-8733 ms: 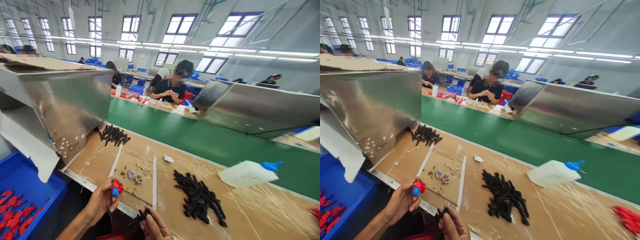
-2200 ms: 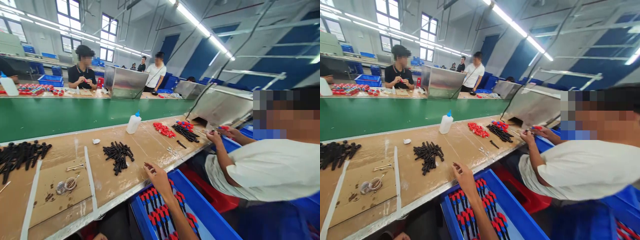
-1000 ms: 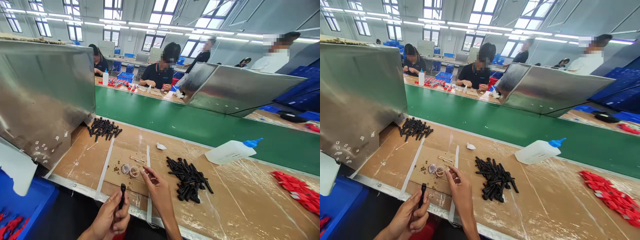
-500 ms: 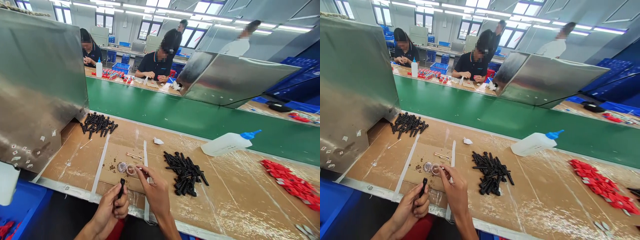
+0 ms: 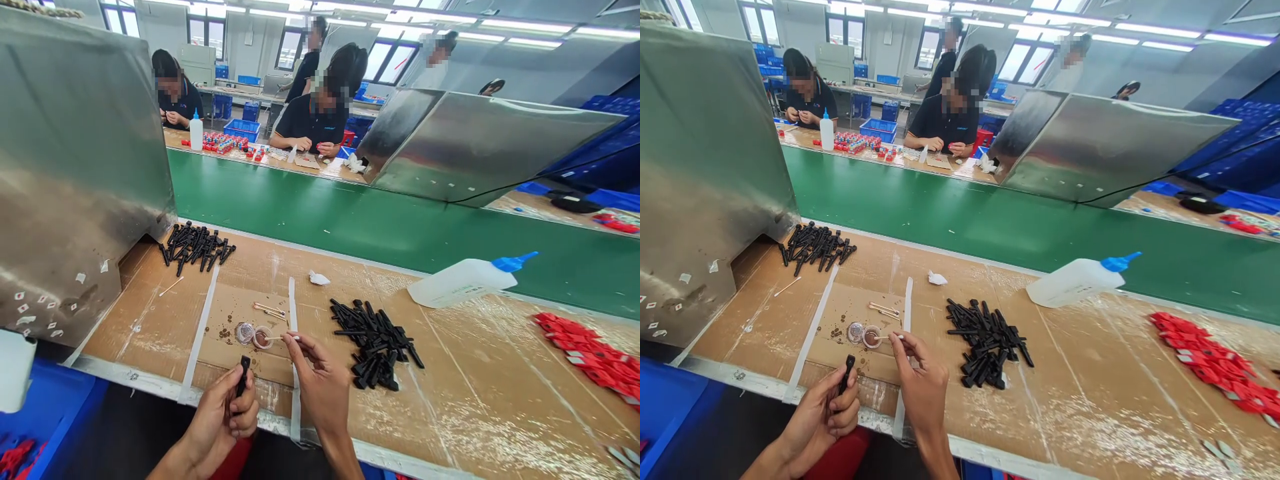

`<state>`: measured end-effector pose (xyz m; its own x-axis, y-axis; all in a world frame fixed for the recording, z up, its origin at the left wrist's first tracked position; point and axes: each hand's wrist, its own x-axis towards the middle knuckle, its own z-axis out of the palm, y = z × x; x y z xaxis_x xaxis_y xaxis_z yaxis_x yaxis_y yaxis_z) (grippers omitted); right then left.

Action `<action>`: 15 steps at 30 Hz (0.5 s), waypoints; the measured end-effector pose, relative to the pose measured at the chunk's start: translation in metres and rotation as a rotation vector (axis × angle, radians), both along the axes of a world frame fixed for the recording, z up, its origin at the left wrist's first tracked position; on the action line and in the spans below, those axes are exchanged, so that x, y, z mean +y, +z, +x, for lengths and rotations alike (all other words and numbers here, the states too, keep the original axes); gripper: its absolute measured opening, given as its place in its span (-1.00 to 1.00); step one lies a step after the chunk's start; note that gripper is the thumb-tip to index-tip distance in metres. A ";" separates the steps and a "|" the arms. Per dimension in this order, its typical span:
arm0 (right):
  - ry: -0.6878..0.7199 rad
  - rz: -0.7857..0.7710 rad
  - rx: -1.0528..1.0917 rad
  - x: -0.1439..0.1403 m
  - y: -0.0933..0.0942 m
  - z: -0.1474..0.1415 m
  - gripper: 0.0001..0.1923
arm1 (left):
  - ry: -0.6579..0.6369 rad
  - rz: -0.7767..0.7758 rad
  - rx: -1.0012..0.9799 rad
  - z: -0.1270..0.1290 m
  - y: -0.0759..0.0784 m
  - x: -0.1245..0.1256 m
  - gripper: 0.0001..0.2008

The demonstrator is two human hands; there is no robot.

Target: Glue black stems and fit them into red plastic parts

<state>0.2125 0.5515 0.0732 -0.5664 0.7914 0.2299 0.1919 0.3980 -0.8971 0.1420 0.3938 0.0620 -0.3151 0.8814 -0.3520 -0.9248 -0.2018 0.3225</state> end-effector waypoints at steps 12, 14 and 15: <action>-0.087 -0.134 0.109 -0.004 -0.005 0.003 -0.72 | -0.008 0.015 0.000 0.001 0.001 0.000 -0.73; -0.110 -0.136 0.148 -0.008 0.001 0.005 -0.74 | -0.010 0.023 0.009 0.001 0.000 0.000 -0.73; -0.115 -0.133 0.164 -0.011 0.005 0.006 -0.75 | -0.010 0.024 0.011 0.001 0.000 0.000 -0.73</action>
